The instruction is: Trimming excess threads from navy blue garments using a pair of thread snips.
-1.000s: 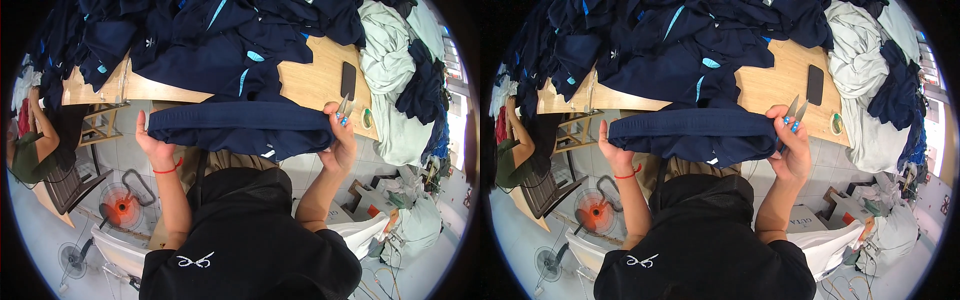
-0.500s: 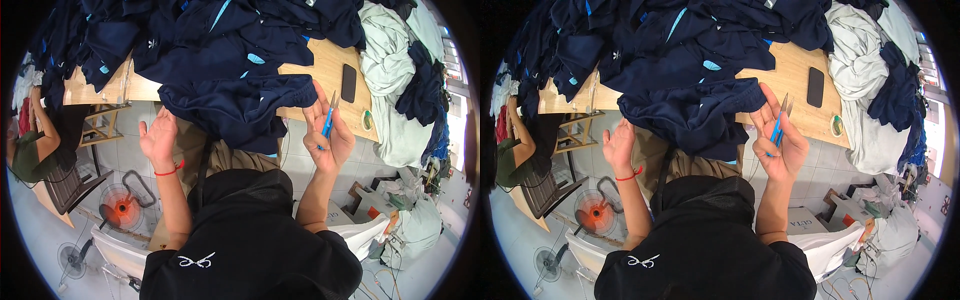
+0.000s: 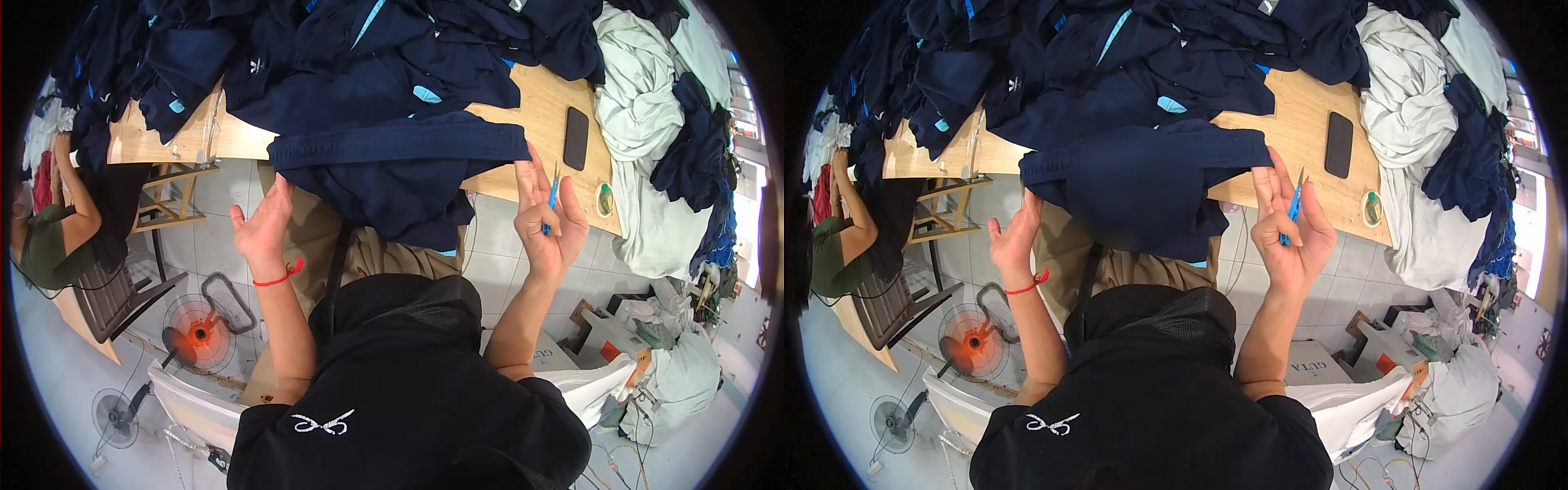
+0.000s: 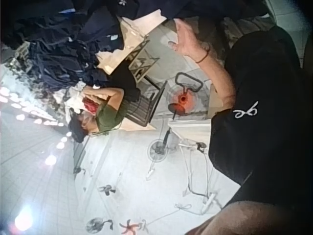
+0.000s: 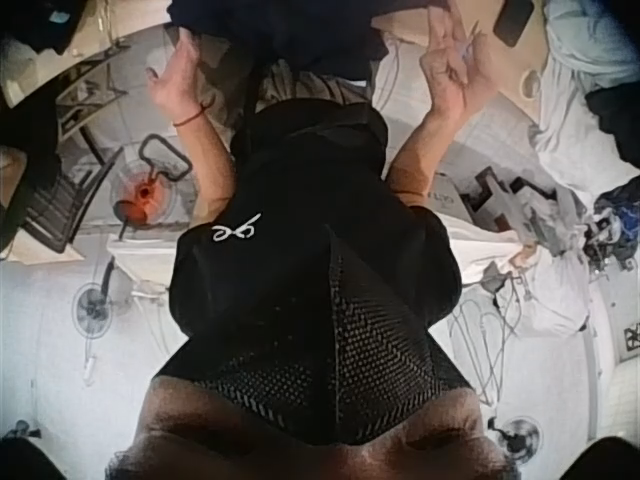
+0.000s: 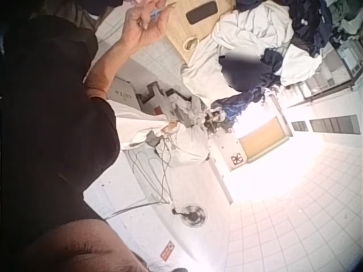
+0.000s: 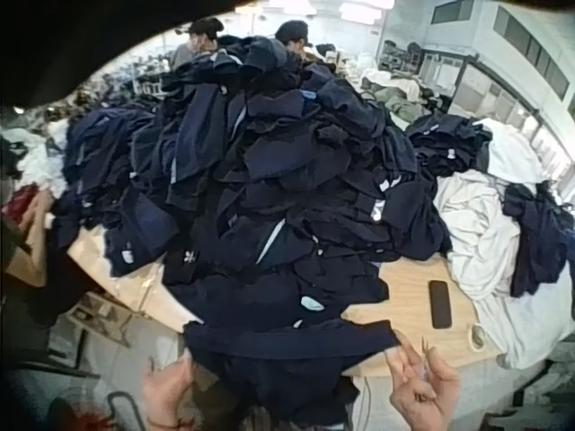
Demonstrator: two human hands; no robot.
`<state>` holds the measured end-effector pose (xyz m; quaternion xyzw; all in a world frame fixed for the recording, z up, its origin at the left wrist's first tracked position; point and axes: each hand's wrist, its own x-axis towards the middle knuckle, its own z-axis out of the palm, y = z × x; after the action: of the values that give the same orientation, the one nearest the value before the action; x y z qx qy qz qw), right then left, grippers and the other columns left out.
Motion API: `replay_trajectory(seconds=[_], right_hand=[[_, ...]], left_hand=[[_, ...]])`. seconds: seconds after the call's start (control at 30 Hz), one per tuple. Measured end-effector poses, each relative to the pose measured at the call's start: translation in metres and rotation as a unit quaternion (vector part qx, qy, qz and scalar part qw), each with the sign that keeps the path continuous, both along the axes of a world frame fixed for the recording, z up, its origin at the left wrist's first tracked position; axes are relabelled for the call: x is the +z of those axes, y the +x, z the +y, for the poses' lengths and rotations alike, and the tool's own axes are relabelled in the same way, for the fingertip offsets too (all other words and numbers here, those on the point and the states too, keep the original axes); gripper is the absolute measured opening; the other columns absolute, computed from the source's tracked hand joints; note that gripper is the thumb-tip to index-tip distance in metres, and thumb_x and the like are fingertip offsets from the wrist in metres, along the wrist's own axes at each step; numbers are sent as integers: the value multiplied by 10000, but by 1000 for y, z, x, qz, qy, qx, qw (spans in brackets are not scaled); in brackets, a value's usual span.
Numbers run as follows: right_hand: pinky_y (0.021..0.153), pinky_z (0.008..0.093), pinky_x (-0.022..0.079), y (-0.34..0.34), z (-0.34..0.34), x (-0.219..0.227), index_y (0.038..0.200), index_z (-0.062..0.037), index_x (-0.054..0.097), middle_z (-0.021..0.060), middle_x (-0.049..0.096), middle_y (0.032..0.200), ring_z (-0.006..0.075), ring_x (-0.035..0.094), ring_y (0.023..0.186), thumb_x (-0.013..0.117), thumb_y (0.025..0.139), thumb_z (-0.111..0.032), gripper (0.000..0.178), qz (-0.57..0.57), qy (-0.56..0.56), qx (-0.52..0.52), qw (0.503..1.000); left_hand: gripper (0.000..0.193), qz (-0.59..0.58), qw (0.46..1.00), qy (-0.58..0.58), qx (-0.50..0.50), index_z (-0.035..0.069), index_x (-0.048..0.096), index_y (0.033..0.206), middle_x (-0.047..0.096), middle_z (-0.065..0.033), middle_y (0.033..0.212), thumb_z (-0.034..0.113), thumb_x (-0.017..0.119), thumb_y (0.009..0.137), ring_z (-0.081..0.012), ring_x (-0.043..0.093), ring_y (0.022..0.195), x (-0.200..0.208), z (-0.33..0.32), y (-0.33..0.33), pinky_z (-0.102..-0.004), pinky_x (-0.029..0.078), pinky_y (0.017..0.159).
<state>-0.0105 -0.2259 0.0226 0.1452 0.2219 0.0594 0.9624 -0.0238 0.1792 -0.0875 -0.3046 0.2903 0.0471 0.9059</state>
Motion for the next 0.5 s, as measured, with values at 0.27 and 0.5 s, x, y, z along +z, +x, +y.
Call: replay_trajectory(seconds=[0.27, 0.5], right_hand=[[496, 180, 343, -1, -13, -5, 1697, -11, 202, 300, 204, 1744, -23, 621, 1254, 538, 1086, -73, 700, -14, -25, -1, 1000], [516, 186, 354, -3, -34, -22, 1691, 22, 159, 283, 235, 1740, 288, 254, 1635, 522, 1090, -66, 708, -37, -64, 18, 997]], left_hand=[[1167, -29, 999, 19, -37, -115, 104, 1657, 312, -213, 1669, 719, 511, 949, -348, 337, 1498, 9, -1, 0, -499, 358, 1234], [1166, -105, 990, 69, -70, -121, 110, 1657, 204, -231, 1760, 714, 507, 947, -346, 239, 1620, 6, -1, -9, -467, 278, 1292]])
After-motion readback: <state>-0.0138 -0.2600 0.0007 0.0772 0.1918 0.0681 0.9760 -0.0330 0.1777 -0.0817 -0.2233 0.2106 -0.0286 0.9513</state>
